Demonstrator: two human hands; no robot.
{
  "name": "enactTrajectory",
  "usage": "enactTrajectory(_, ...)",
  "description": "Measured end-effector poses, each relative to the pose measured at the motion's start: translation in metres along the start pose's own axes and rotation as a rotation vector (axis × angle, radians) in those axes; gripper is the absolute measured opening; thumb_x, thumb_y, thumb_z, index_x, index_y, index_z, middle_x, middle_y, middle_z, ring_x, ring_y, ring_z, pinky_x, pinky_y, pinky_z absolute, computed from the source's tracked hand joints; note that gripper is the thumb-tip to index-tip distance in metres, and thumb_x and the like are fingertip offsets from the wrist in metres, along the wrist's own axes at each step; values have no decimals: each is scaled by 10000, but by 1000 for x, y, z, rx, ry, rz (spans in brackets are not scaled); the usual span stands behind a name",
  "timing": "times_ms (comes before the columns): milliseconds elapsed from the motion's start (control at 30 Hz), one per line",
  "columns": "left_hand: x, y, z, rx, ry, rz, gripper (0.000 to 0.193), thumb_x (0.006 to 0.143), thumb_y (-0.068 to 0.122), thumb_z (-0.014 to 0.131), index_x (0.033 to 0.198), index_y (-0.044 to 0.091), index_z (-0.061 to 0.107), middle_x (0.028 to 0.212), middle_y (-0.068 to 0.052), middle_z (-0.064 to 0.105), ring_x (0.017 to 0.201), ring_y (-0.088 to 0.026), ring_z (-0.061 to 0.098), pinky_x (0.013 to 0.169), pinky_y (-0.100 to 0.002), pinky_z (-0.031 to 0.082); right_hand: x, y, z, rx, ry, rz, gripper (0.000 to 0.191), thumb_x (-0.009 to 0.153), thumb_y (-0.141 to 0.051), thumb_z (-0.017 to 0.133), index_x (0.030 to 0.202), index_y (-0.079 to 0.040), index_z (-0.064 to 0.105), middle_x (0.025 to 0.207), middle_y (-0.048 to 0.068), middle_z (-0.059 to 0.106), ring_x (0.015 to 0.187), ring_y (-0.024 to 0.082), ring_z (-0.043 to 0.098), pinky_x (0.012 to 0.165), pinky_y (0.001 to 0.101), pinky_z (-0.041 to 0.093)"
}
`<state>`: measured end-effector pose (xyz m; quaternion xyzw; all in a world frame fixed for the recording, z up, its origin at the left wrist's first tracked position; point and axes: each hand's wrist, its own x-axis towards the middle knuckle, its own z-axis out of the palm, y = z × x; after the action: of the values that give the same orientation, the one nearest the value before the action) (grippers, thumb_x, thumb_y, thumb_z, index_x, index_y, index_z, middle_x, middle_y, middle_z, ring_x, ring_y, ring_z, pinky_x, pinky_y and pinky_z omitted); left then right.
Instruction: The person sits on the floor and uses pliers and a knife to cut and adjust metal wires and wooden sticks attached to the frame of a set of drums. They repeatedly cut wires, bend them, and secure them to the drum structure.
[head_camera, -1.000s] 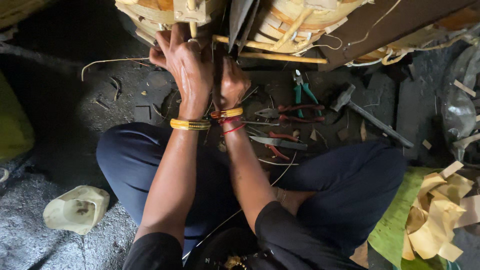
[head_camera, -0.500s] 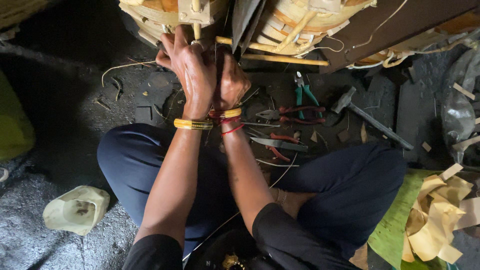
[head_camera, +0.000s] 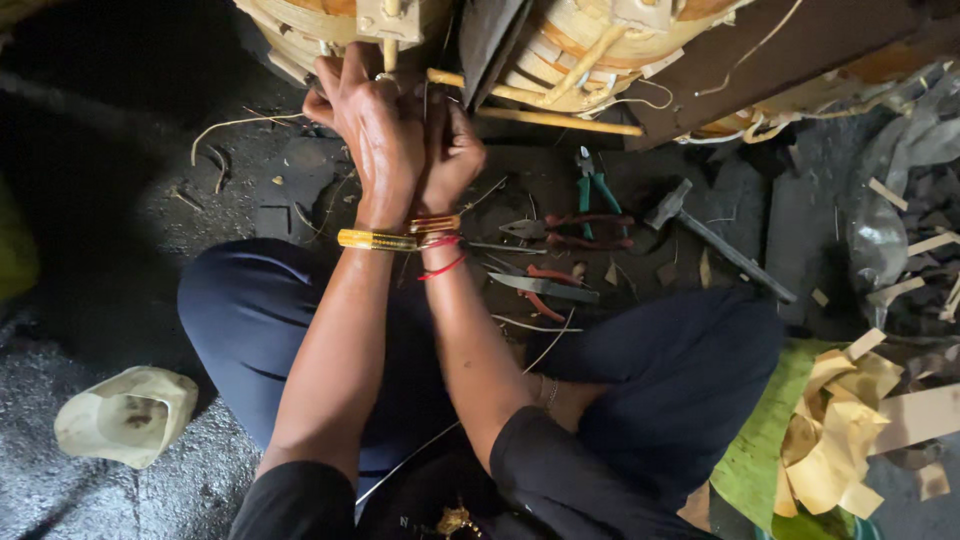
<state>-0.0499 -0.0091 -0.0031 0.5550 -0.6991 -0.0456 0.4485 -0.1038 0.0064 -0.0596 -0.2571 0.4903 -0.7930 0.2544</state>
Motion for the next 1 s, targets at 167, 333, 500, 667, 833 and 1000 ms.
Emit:
enactTrajectory(167,1,-8,13,-20,-1,-14,211,616,90,767,820,38,756,1167,-144,593,1179,-386,461,958,-530,304,10,-2,-2,184,2,231,214,1036,-138,657,1091,52,739,1026,52,736,863,118,624,770,302,527)
enactTrajectory(333,-26,-5,-17,-15,19,27,183,619,95,784,783,28,736,1165,-187,575,1162,-420,437,943,-559,299,-5,-12,-27,400,31,959,292,972,-343,618,1062,-76,698,959,56,722,769,166,674,728,332,559)
enactTrajectory(500,-25,6,-32,15,13,16,166,652,58,762,815,32,737,1168,-162,574,1196,-393,451,988,-545,305,-25,-6,-41,316,-105,614,261,1079,-232,645,1004,10,708,915,47,697,784,149,620,688,332,502)
enactTrajectory(667,-25,7,-24,-3,15,39,137,686,95,785,808,48,742,1138,-162,572,1181,-401,453,964,-549,299,-43,-5,-54,-532,-36,-380,246,1007,-124,671,1245,-77,715,1148,115,767,979,242,775,877,355,606)
enactTrajectory(833,-28,5,-22,49,34,46,173,689,77,773,861,60,760,1161,-146,559,1198,-380,458,992,-550,299,-32,-10,-59,-1100,-118,-512,442,915,2,605,1313,-170,697,1215,130,765,948,302,769,768,382,608)
enactTrajectory(1000,-28,7,-27,28,25,32,181,660,115,807,823,59,754,1210,-147,581,1201,-388,459,963,-527,300,-32,-6,-61,-986,-141,-609,439,839,-113,702,1277,-104,672,1008,149,726,793,361,704,661,444,559)
